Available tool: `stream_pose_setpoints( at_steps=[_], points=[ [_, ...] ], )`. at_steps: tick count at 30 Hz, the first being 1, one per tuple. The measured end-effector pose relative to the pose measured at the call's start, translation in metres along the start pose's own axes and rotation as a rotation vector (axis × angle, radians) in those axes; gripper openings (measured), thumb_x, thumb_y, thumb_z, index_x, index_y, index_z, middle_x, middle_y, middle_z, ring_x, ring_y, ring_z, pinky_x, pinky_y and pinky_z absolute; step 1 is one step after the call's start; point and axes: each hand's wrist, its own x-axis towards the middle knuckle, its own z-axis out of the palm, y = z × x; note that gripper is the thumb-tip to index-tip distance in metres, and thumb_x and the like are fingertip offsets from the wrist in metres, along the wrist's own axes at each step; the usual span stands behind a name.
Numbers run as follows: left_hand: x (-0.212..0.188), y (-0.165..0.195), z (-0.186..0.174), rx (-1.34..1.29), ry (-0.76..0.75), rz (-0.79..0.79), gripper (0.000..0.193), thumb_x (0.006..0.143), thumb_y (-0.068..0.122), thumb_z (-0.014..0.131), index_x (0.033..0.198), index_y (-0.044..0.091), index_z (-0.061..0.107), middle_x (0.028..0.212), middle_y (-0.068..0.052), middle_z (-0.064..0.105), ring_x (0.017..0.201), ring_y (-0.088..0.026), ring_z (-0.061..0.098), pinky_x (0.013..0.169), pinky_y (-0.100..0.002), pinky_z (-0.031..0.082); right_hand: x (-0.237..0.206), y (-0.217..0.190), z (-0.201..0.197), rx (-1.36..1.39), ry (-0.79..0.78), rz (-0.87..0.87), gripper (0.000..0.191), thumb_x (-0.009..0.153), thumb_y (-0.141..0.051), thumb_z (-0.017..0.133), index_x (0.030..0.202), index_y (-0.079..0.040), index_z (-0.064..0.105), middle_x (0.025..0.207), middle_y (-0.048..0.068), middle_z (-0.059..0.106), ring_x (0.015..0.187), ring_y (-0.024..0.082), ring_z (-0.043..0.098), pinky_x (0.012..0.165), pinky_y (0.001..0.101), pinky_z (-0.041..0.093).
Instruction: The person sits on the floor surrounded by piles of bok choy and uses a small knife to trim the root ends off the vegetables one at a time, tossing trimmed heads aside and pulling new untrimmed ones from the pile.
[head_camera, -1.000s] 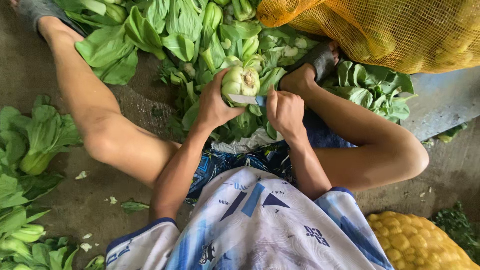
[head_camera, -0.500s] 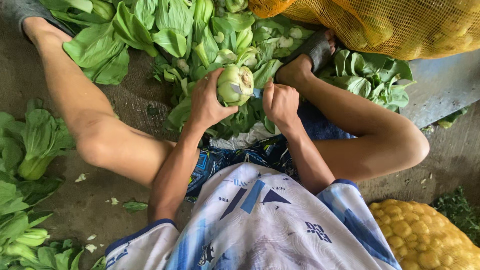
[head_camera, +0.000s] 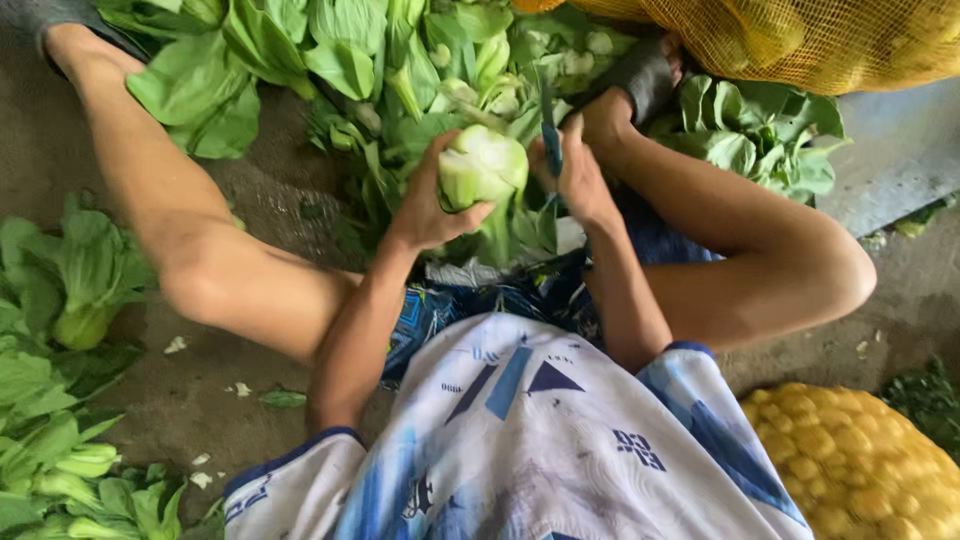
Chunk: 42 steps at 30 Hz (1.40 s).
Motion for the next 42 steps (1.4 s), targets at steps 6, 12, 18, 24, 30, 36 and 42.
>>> stream_pose_setpoints(
  at_steps=[6,12,18,24,30,36,42],
  points=[
    [0.000,-0.009,0.002,0.063,-0.005,0.031,0.050,0.109,0.030,0.063,0.149,0.004,0.047,0.145,-0.017,0.056,0.136,-0.032,0.054,0.115,-0.045,0.042,-0.017,-0.041,0.035,0.003,-0.292,-0.269,0.088,0.069,-0.032,0.098,0.137,0.002,0.055,0.125,0.009,0.066,0.115,0.016,0.060,0.104,0.0321,0.050],
    [0.011,0.010,-0.017,0.167,0.111,0.118,0.033,0.099,0.030,0.076,0.115,0.003,0.069,0.119,-0.011,0.069,0.112,-0.022,0.068,0.100,-0.037,0.053,-0.021,-0.066,0.030,-0.351,-0.112,-0.383,0.092,0.059,-0.032,0.104,0.130,0.002,0.056,0.119,0.010,0.069,0.111,0.018,0.065,0.102,0.0339,0.054],
    [0.013,0.003,-0.035,0.217,0.072,-0.182,0.045,0.097,0.041,0.075,0.123,0.004,0.070,0.120,-0.012,0.075,0.109,-0.021,0.072,0.097,-0.036,0.057,-0.019,-0.076,-0.001,0.203,0.013,-0.204,0.092,0.069,-0.040,0.097,0.137,0.001,0.051,0.130,0.011,0.066,0.116,0.020,0.067,0.103,0.0355,0.057],
    [0.026,-0.042,0.008,0.179,0.059,0.027,0.106,0.090,0.059,0.080,0.165,0.002,0.032,0.172,-0.027,0.034,0.162,-0.036,0.035,0.133,-0.048,0.032,-0.022,-0.103,-0.022,0.269,-0.077,-0.253,0.098,0.081,-0.053,0.085,0.152,0.004,0.046,0.141,0.011,0.061,0.128,0.021,0.059,0.111,0.0357,0.048],
    [0.046,-0.054,0.041,-0.331,-0.077,-0.195,0.116,0.065,0.065,0.085,0.155,0.006,0.044,0.151,-0.022,0.057,0.141,-0.040,0.052,0.118,-0.049,0.042,0.014,-0.136,0.051,-0.380,0.053,-0.203,0.049,0.095,-0.030,0.067,0.133,0.001,0.062,0.118,0.014,0.071,0.102,0.020,0.067,0.089,0.0365,0.054],
    [0.039,-0.023,-0.034,-0.526,0.335,-0.434,0.114,0.079,0.068,0.075,0.159,0.002,0.030,0.164,-0.023,0.030,0.152,-0.038,0.031,0.123,-0.051,0.026,0.056,-0.140,0.030,-0.066,0.385,-0.066,0.049,0.111,-0.057,0.048,0.111,-0.011,0.063,0.092,0.001,0.054,0.068,0.011,0.054,0.052,0.0260,0.043],
    [-0.032,0.095,-0.159,-0.777,0.788,-0.124,0.097,0.083,0.070,0.061,0.154,0.010,0.034,0.157,-0.018,0.033,0.145,-0.034,0.028,0.116,-0.049,0.024,0.057,-0.108,0.001,0.244,0.226,-0.154,0.041,0.107,-0.056,0.059,0.116,-0.016,0.058,0.093,-0.004,0.062,0.068,0.008,0.058,0.049,0.0231,0.041]
  ],
)
